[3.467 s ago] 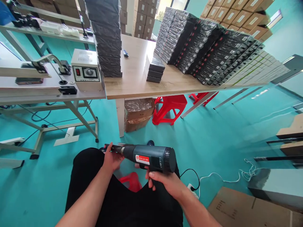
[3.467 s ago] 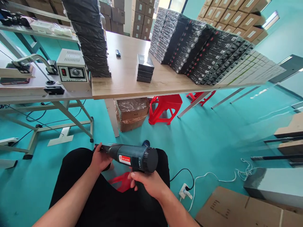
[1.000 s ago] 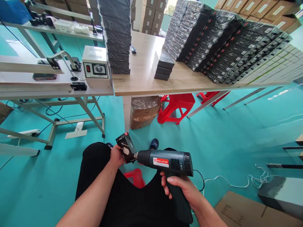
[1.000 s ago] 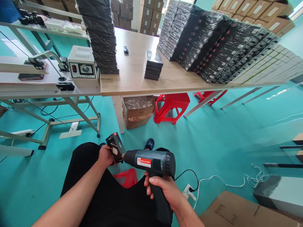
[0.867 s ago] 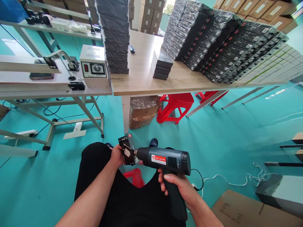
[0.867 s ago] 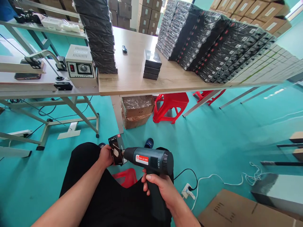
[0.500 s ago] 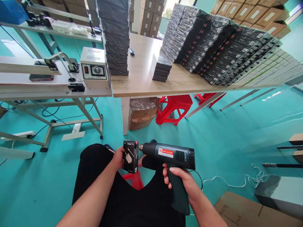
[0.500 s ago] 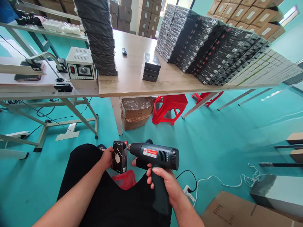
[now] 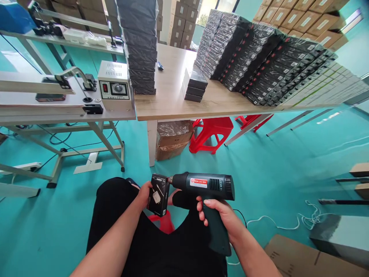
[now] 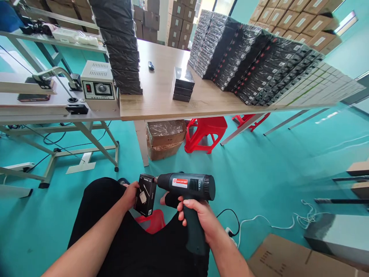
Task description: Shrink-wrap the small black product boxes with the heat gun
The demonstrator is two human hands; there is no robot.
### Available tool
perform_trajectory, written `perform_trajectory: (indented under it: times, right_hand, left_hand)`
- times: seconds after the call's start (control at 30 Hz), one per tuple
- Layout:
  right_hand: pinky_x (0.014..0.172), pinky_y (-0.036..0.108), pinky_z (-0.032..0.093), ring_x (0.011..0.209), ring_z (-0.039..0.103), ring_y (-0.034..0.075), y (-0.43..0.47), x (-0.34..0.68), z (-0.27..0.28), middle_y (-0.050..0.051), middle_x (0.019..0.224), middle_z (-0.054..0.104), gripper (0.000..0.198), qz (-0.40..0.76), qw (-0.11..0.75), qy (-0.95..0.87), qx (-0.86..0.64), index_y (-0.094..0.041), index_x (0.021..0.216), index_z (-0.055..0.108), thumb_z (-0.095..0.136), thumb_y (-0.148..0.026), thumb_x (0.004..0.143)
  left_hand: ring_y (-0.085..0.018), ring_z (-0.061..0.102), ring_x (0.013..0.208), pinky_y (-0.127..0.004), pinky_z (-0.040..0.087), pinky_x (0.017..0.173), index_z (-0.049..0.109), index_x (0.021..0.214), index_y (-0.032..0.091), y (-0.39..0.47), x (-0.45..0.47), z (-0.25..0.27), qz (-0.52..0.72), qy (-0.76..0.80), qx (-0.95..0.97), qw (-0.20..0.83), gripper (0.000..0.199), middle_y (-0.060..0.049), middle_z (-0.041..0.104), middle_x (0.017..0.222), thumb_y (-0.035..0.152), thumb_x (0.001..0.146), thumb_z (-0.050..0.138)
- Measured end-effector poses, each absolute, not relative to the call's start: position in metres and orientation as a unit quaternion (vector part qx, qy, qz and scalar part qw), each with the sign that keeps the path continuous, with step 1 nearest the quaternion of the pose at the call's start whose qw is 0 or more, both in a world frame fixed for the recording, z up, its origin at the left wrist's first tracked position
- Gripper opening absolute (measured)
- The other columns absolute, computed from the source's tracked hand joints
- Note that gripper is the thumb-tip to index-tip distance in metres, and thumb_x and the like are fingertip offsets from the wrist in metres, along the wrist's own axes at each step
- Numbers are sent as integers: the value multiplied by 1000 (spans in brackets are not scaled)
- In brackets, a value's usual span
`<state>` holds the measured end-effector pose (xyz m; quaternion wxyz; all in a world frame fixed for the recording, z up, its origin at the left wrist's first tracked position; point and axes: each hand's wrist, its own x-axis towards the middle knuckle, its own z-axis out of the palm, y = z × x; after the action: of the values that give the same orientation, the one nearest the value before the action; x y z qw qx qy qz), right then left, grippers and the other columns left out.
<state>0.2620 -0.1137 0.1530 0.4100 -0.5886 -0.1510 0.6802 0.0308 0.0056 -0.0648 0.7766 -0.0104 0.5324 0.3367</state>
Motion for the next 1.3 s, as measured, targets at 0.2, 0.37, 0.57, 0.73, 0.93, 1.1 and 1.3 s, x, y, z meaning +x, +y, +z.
perform_trajectory:
  times: [0.2, 0.37, 0.57, 0.73, 0.93, 1.1, 1.3]
  right_hand:
    - [51, 22, 50, 63, 63, 14, -103, 264, 153, 7, 82, 68, 28, 658, 423, -159, -602, -12, 100, 66, 62, -31, 79]
    - [49, 22, 49, 62, 63, 14, -97, 269, 161, 8, 80, 68, 27, 692, 379, -180, -587, -11, 98, 67, 62, -30, 78]
    - [49, 22, 49, 59, 62, 14, -82, 258, 166, 6, 78, 68, 27, 666, 394, -221, -594, -12, 96, 67, 62, -30, 77]
    - [48, 24, 47, 57, 62, 15, -99, 264, 165, 6, 75, 68, 25, 711, 287, -280, -578, -11, 95, 66, 63, -27, 75]
    - [49, 26, 46, 56, 61, 15, -124, 263, 165, 5, 73, 68, 26, 716, 227, -286, -595, -12, 92, 68, 67, -28, 72]
    - [54, 27, 48, 62, 62, 15, -119, 259, 162, 6, 80, 68, 31, 683, 317, -264, -603, -13, 98, 67, 66, -34, 76]
    - [51, 27, 46, 57, 61, 16, -140, 264, 158, 6, 76, 68, 27, 713, 241, -292, -590, -12, 96, 69, 66, -28, 74]
  left_hand:
    - [-21, 57, 43, -34, 50, 44, 52, 60, 19, 6, 28, -64, 347, 536, 39, 769, 2, -5, 60, 50, 18, 58, 51]
    - [-20, 56, 43, -33, 50, 43, 51, 59, 19, 8, 27, -60, 359, 540, 45, 759, 2, -4, 59, 50, 19, 59, 50]
    - [-21, 57, 44, -33, 50, 44, 53, 63, 18, 10, 28, -61, 358, 520, 38, 774, 7, -3, 58, 51, 21, 59, 48]
    - [-19, 55, 42, -32, 51, 45, 53, 66, 18, 11, 27, -50, 382, 513, 1, 769, 9, -2, 56, 51, 21, 60, 47]
    - [-21, 58, 45, -36, 54, 51, 55, 69, 17, 14, 27, -48, 416, 499, -28, 759, 12, -2, 57, 53, 20, 60, 47]
    - [-25, 64, 55, -39, 55, 55, 57, 70, 17, 16, 28, -51, 406, 470, -31, 783, 15, -5, 60, 57, 21, 60, 47]
    - [-25, 64, 58, -39, 56, 58, 60, 77, 17, 17, 26, -40, 430, 494, -78, 752, 21, -5, 62, 62, 21, 61, 47]
